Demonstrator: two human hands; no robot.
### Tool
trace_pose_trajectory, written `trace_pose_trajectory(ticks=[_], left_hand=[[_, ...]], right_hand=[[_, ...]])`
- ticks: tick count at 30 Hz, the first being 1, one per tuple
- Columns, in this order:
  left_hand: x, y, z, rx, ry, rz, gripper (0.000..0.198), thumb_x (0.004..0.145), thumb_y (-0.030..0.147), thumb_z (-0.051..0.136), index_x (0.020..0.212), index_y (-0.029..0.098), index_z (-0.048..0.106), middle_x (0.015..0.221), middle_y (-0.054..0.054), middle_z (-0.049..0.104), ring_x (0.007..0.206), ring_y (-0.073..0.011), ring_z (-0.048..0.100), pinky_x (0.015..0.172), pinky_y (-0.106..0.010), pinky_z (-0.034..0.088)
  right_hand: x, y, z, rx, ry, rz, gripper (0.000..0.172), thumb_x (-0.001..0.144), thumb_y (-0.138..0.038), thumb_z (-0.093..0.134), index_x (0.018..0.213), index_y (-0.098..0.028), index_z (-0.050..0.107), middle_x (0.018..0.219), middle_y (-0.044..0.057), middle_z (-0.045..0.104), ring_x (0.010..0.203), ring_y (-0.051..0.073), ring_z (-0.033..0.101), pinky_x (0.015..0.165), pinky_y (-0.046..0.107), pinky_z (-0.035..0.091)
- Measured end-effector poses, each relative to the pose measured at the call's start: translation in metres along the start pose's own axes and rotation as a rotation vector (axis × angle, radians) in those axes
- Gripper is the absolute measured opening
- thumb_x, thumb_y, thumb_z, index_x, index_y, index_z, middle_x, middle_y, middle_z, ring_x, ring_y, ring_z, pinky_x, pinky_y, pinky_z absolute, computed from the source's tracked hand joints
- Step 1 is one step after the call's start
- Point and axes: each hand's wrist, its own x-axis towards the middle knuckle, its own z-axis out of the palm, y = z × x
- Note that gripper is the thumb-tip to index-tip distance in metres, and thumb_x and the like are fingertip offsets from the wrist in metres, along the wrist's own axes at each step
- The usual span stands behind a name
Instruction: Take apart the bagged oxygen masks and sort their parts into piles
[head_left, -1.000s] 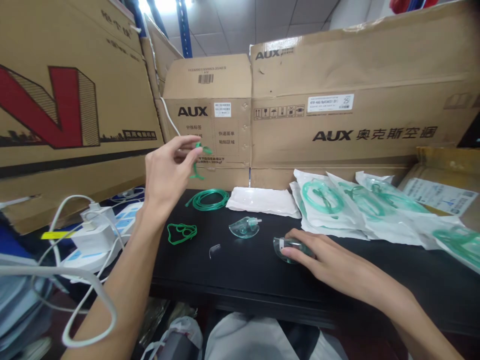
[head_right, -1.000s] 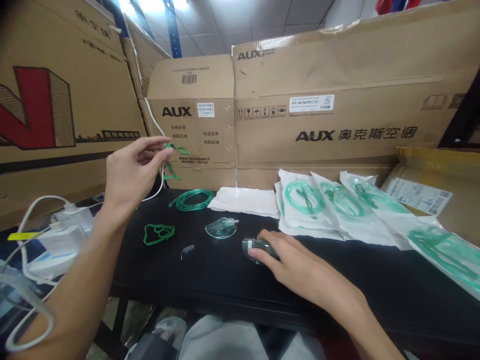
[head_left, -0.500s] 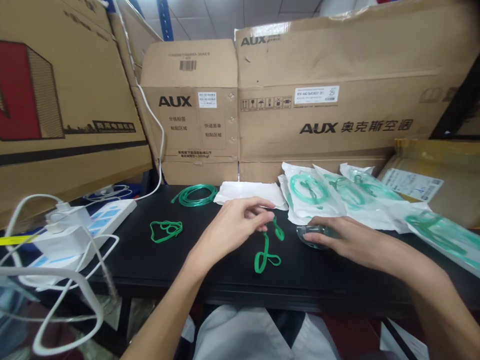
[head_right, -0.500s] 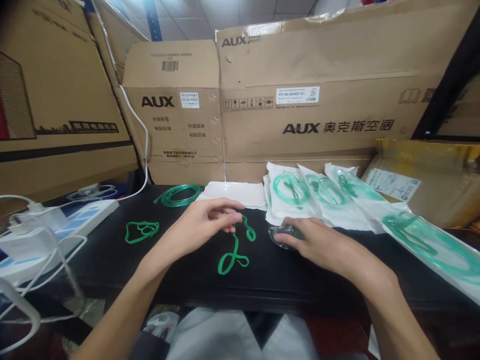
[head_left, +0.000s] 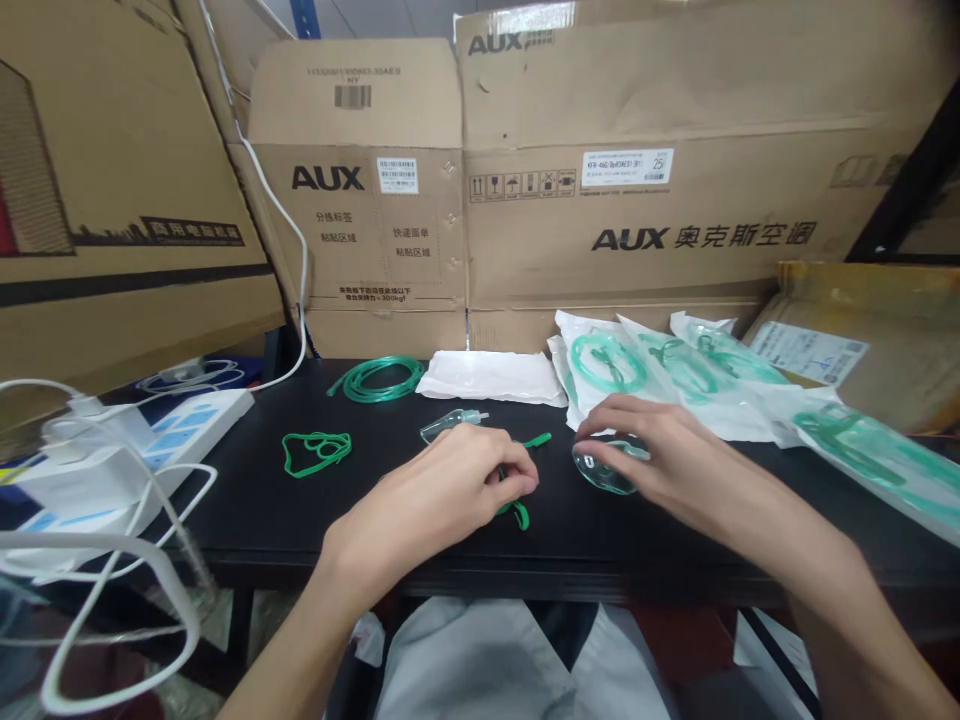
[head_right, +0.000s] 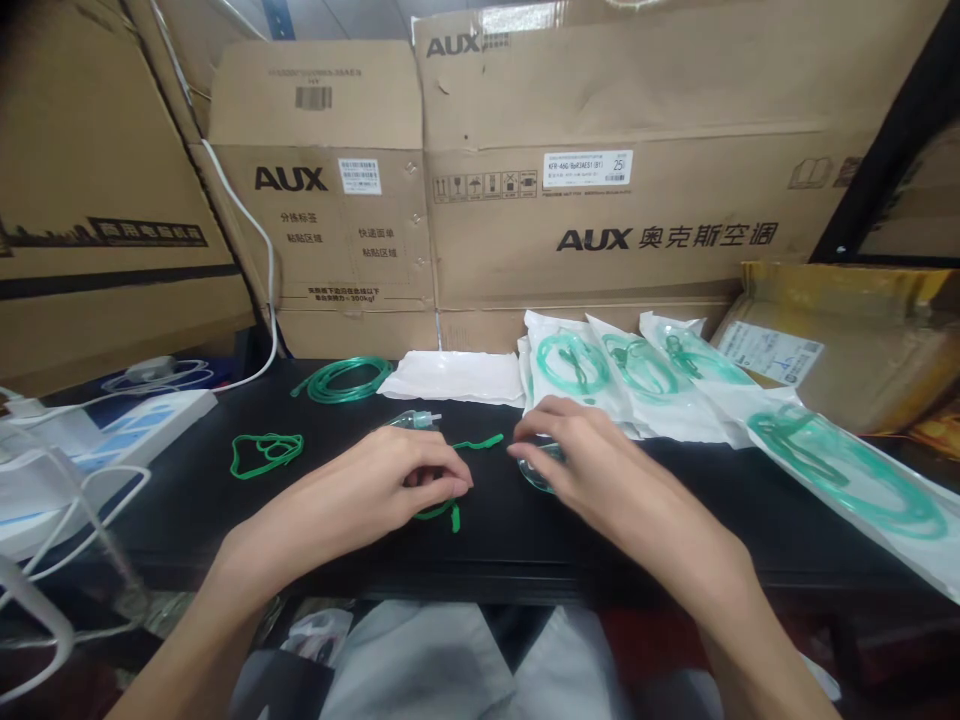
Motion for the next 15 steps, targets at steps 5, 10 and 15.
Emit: trace_pose_trajectory(ticks=[5, 10, 15], left_hand=[[-0.005, -0.006, -0.002, 0.034, -0.053, 0.041, 0.026, 0.100, 0.028, 0.054, 0.111, 0.036, 0.075, 0.115, 0.001, 0.074, 0.110, -0.0224, 0.066, 0.092, -0.031, 0.048], [-0.006, -0.010, -0.006, 0.048, -0.059, -0.011, 0.026, 0.097, 0.027, 0.057, 0.111, 0.040, 0.074, 0.110, 0.004, 0.074, 0.108, -0.0226, 0.065, 0.081, -0.029, 0.048], [-0.003, -0.006, -0.006, -0.010, -0.080, 0.026, 0.029, 0.096, 0.025, 0.058, 0.118, 0.037, 0.073, 0.101, 0.003, 0.074, 0.098, -0.0202, 0.066, 0.078, -0.027, 0.046]], right_hand=[[-0.012, -0.035, 0.023, 0.018, -0.128, -0.017, 0.034, 0.095, -0.063, 0.058, 0.101, -0.033, 0.073, 0.114, 0.003, 0.071, 0.111, 0.028, 0.066, 0.093, 0.038, 0.052], [-0.016, -0.045, 0.044, -0.044, -0.164, -0.052, 0.036, 0.096, -0.062, 0.059, 0.101, -0.028, 0.069, 0.107, 0.005, 0.069, 0.106, 0.028, 0.066, 0.089, 0.039, 0.051], [-0.014, -0.042, 0.046, -0.009, -0.136, -0.067, 0.022, 0.105, -0.042, 0.051, 0.104, -0.026, 0.066, 0.111, 0.005, 0.067, 0.107, 0.025, 0.063, 0.091, 0.038, 0.050]])
